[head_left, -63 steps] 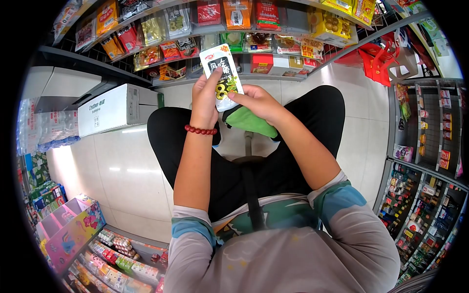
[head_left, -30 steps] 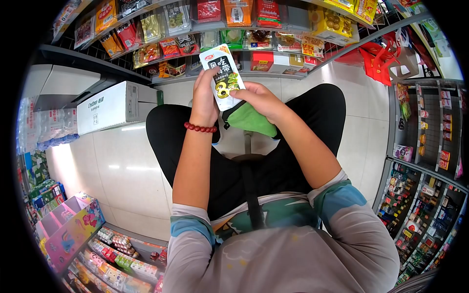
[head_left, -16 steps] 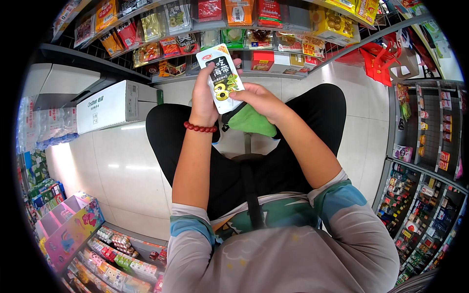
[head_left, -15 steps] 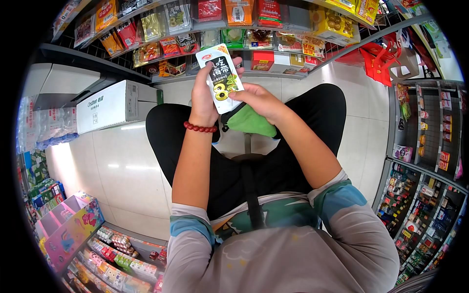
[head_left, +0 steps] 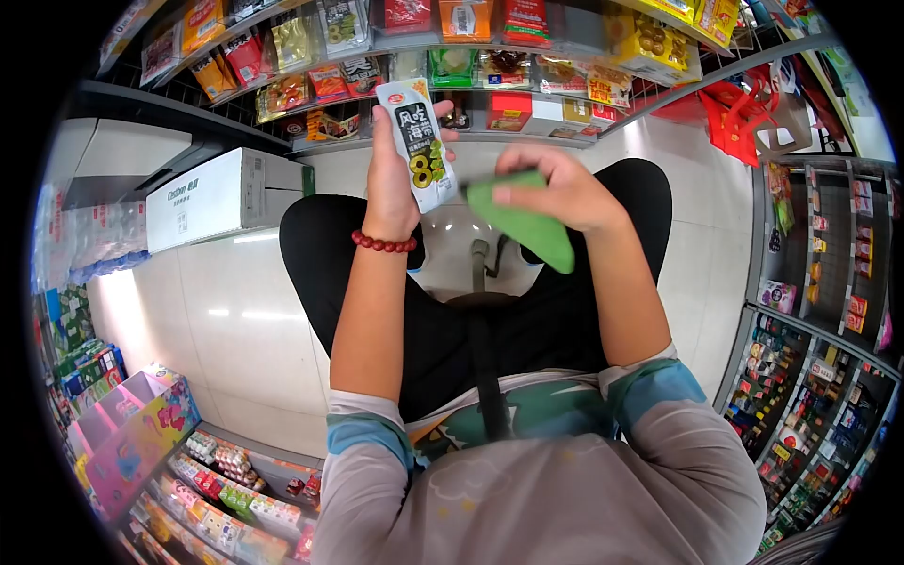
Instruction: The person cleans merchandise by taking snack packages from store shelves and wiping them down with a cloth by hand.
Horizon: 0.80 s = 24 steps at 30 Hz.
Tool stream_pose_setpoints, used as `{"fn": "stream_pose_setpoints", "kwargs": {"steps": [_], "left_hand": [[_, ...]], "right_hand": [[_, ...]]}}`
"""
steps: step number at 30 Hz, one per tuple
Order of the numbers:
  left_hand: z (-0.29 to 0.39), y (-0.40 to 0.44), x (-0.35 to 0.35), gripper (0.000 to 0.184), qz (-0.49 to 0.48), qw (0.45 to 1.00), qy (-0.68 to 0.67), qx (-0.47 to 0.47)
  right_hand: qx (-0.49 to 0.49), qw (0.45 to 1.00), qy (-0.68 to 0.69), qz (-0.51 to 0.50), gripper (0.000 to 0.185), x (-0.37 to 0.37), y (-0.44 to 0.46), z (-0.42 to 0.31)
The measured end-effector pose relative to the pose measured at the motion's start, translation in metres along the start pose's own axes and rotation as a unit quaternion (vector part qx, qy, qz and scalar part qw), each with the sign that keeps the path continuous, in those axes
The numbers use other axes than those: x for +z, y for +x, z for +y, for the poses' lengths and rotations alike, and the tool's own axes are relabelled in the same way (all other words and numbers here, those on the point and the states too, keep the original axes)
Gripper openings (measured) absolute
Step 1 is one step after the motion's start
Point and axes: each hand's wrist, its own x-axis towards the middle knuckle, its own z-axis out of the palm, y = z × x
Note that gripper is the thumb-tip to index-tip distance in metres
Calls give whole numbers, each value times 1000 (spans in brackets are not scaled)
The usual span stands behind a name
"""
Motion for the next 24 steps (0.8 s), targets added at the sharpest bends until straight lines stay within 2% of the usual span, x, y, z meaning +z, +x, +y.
{"fn": "stream_pose_setpoints", "kwargs": {"steps": [1,2,3,5,6,7,8,9,11,14,17,19,21,23,24], "left_hand": [[-3,0,3,64,-1,1000,0,-2],[-6,-1,7,64,-5,1000,24,-13],[-10,-1,11,64,-9,999,47,-25],[-25,-2,15,63,-7,998,47,-38],[-35,-3,13,64,-7,998,45,-51],[-39,-5,15,65,-6,997,43,-65],[-39,-3,13,68,-90,991,-7,-95],[-37,-2,16,68,-91,991,-7,-98],[-31,-3,21,78,-32,985,-136,-105],[-21,-6,19,73,-27,990,-131,-44],[-20,-5,13,69,-15,986,-160,-33],[-21,-5,14,71,-15,983,-178,-30],[-25,-4,16,70,-27,984,-175,-32],[-29,-4,18,68,-32,984,-158,-70],[-31,-7,23,66,-43,984,-152,-81]], "right_hand": [[-33,982,108,153,32,6,5,-1],[-111,950,108,270,28,17,15,-1],[-173,922,44,343,26,25,19,-2],[-285,880,-204,320,25,33,29,11],[-243,912,-186,274,28,41,32,13],[-241,912,-184,277,28,47,33,17],[-240,909,-225,258,27,52,35,21],[-238,903,-267,238,26,54,36,25],[-226,916,-250,216,27,54,34,28],[-181,929,-298,122,29,57,25,27],[-131,937,-310,90,30,54,20,30],[-140,936,-306,104,29,51,21,32],[-157,936,-248,196,28,48,24,38],[-140,933,-241,225,28,44,30,40],[-153,929,-187,279,26,42,34,41]]}}
